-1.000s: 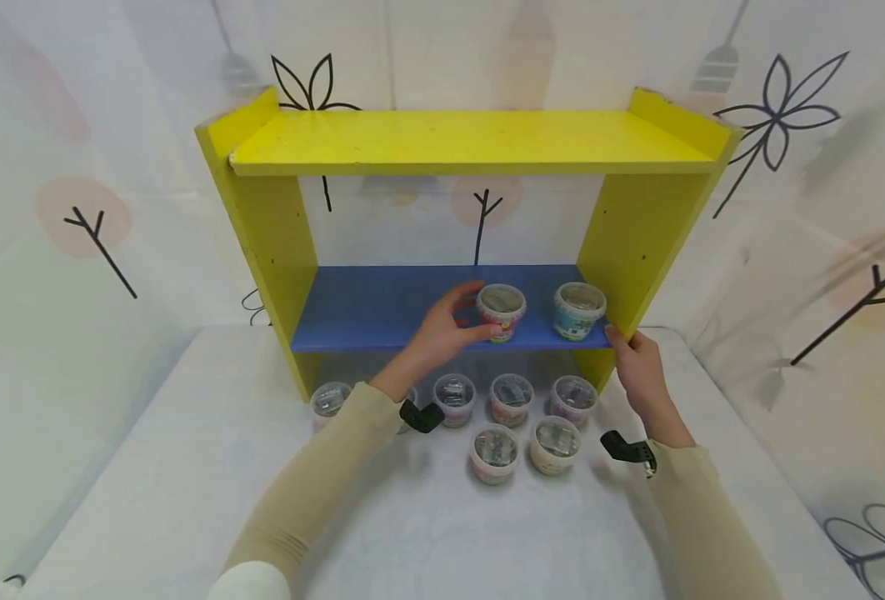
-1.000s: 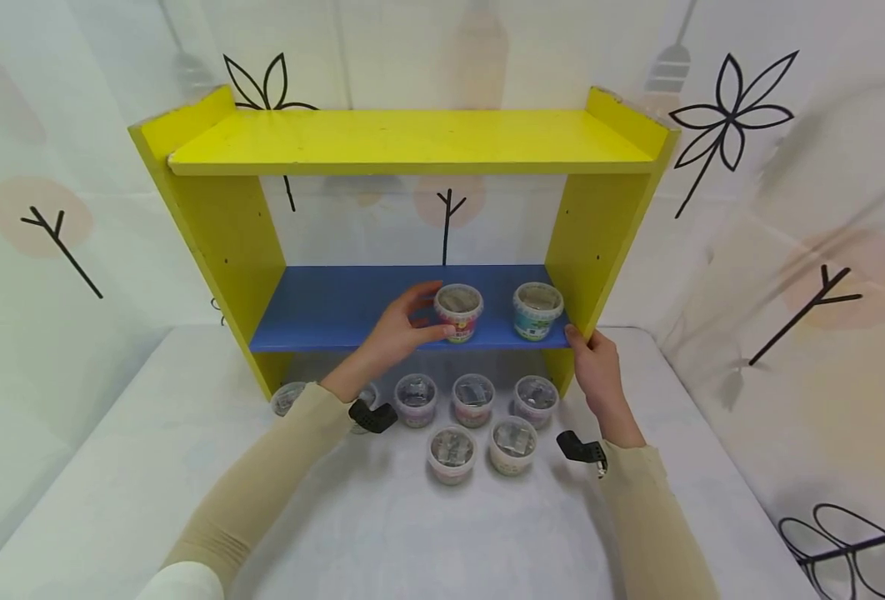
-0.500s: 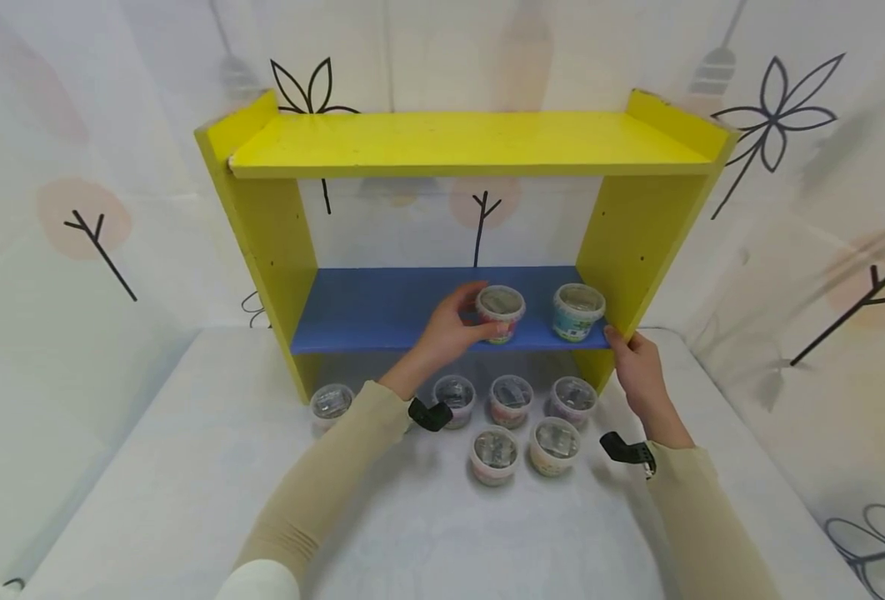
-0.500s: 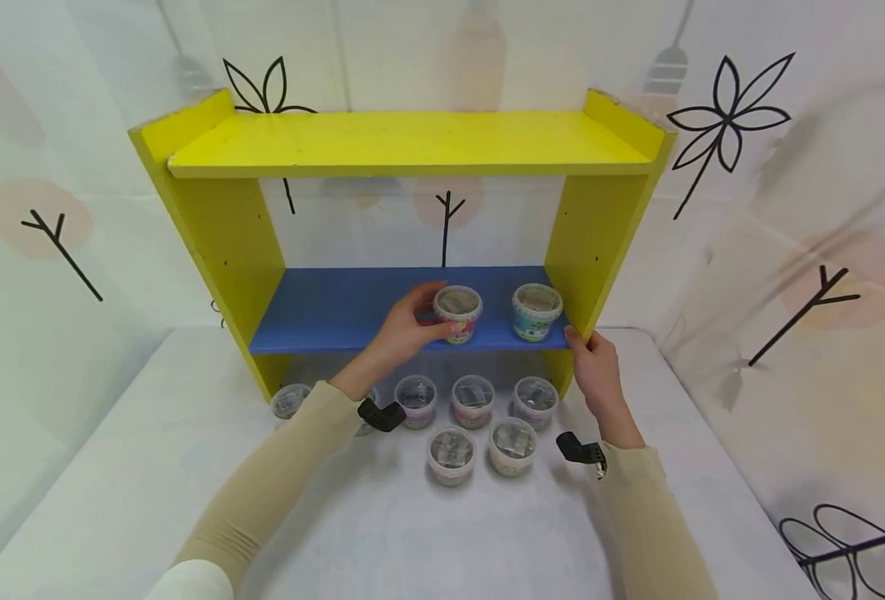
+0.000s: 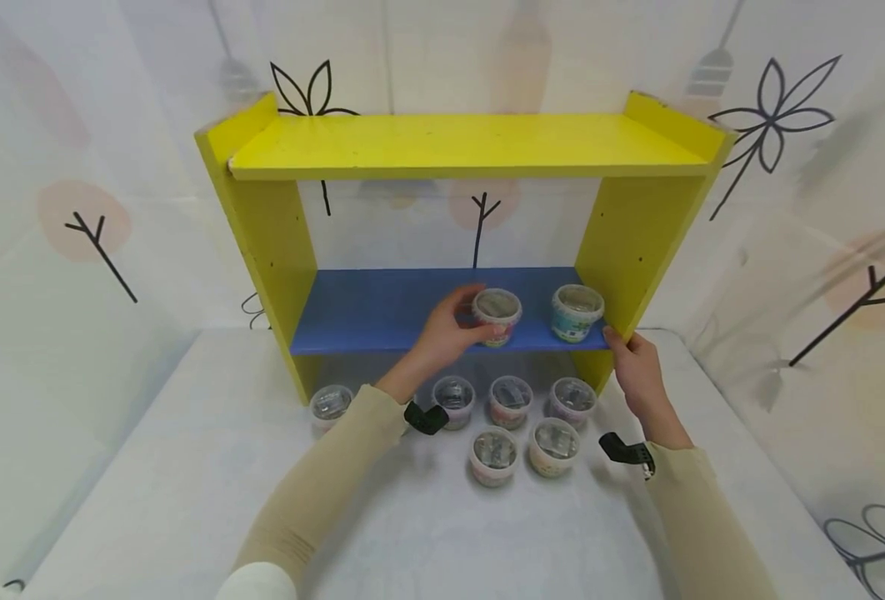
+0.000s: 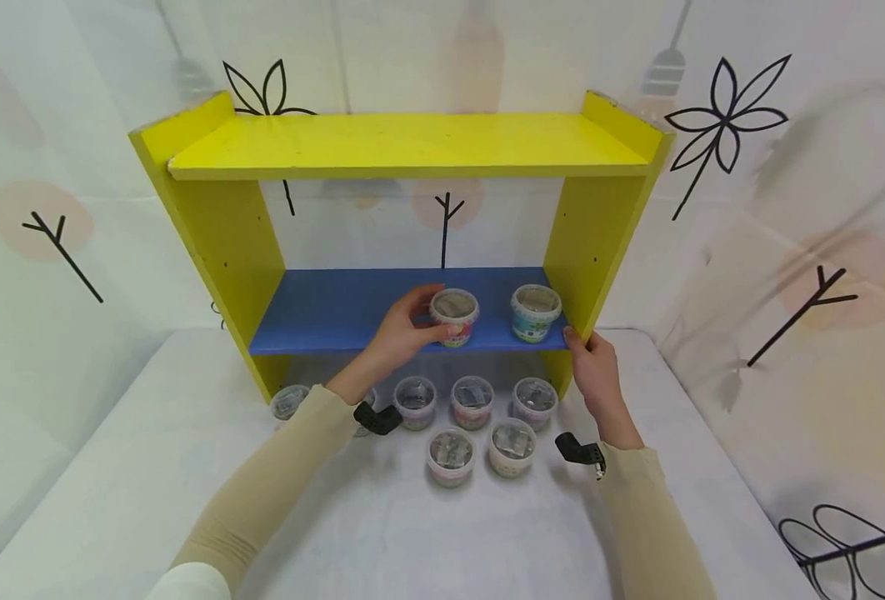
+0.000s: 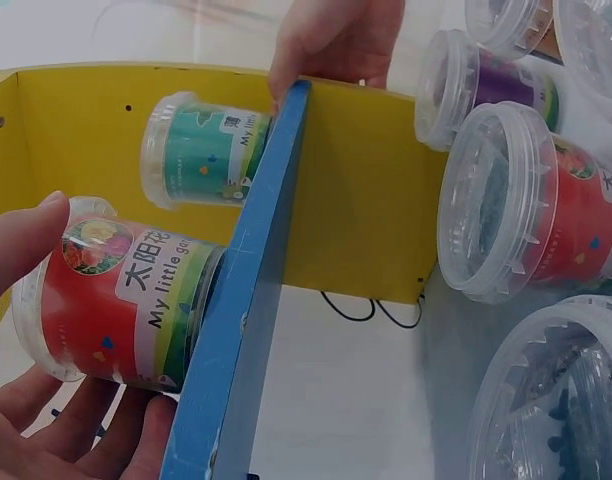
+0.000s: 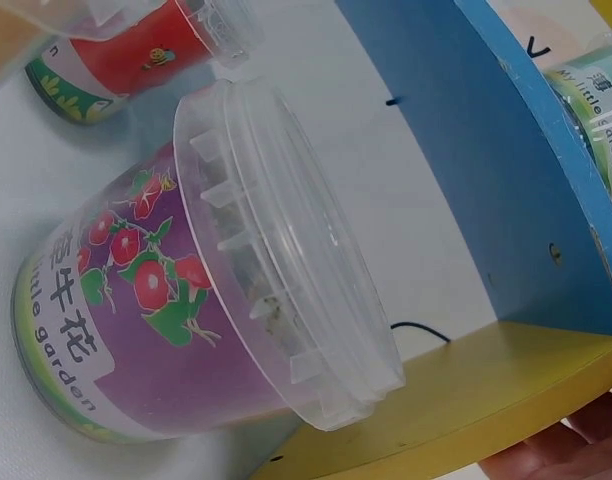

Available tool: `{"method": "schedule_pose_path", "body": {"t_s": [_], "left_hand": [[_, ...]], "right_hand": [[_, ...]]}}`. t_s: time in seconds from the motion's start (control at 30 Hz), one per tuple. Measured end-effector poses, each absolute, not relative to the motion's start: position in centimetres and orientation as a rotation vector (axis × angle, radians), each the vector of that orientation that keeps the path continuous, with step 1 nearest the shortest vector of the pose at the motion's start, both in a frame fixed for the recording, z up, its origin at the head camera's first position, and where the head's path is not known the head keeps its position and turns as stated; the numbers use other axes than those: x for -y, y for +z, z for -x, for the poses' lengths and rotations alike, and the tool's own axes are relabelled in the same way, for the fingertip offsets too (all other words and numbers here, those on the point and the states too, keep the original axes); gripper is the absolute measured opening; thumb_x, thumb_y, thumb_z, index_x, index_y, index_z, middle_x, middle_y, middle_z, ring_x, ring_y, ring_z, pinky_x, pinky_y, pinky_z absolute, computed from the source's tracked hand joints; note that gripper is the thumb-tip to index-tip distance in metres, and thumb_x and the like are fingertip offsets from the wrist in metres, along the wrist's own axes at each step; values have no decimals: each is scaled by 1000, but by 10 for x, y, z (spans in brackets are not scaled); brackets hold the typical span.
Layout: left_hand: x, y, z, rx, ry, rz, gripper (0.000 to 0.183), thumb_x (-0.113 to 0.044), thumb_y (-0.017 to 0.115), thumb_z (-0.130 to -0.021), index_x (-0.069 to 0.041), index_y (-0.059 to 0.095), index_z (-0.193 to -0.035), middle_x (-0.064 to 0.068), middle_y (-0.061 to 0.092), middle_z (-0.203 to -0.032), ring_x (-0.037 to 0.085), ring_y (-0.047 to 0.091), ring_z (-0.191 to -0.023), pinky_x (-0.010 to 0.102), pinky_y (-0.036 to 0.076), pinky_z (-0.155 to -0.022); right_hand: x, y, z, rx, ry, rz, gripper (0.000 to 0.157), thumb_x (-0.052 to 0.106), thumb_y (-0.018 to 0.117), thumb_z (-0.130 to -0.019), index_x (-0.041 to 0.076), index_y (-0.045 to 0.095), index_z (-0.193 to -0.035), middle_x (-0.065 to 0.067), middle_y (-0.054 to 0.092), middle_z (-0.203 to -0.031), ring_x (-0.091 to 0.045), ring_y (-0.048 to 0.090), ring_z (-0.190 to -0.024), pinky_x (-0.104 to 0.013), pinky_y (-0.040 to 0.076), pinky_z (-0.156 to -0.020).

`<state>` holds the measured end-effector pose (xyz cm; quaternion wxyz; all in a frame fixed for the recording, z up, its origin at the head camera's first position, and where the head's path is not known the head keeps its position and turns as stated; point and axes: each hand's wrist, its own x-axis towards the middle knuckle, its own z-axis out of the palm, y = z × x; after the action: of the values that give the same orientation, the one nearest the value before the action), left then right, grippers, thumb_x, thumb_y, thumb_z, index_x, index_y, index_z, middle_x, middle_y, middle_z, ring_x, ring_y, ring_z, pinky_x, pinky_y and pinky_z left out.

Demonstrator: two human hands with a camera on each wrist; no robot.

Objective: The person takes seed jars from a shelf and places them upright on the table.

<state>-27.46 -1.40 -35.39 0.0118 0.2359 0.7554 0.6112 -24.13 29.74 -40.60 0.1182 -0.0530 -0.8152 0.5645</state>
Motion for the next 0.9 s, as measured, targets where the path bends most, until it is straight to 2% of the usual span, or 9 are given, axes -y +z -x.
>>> {"method": "schedule_pose_path", "body": {"t_s": [0.37,0.57,0.8,0.9], "left_hand": [[22,-352,266,-2356,1921,-737,68,-15,79,-86,-18,48,-146,6,54,-136,23,57,-118,35,57,-84],[28,-351,260,-2353,1943,-768,67,-12,79,-86,-13,48,-145,7,55,-132,26,57,-117,33,56,-88],[42,-351,251,-2333,1948,-758,68,-13,80,-85,-17,48,-145,5,55,-132,24,58,-116,34,55,-91],[49,-351,246,-2322,1957,-752,69,-11,80,-85,-14,48,-146,6,55,-133,25,59,-116,35,55,-91]], "right_hand": [[-297,-405,241,2386,1640,144,66,48,39,-105,-4,42,-147,-28,52,-139,-41,43,-131,-61,30,-112],[-297,-405,241,2390,1650,146,67,48,38,-105,-4,41,-148,-28,51,-139,-41,43,-132,-61,30,-112],[-297,-405,241,2391,1658,144,67,49,38,-105,-3,40,-149,-27,50,-140,-41,43,-131,-61,31,-111],[-297,-405,240,2392,1653,136,67,48,38,-105,-3,40,-148,-28,51,-140,-41,43,-131,-62,31,-111]]}}
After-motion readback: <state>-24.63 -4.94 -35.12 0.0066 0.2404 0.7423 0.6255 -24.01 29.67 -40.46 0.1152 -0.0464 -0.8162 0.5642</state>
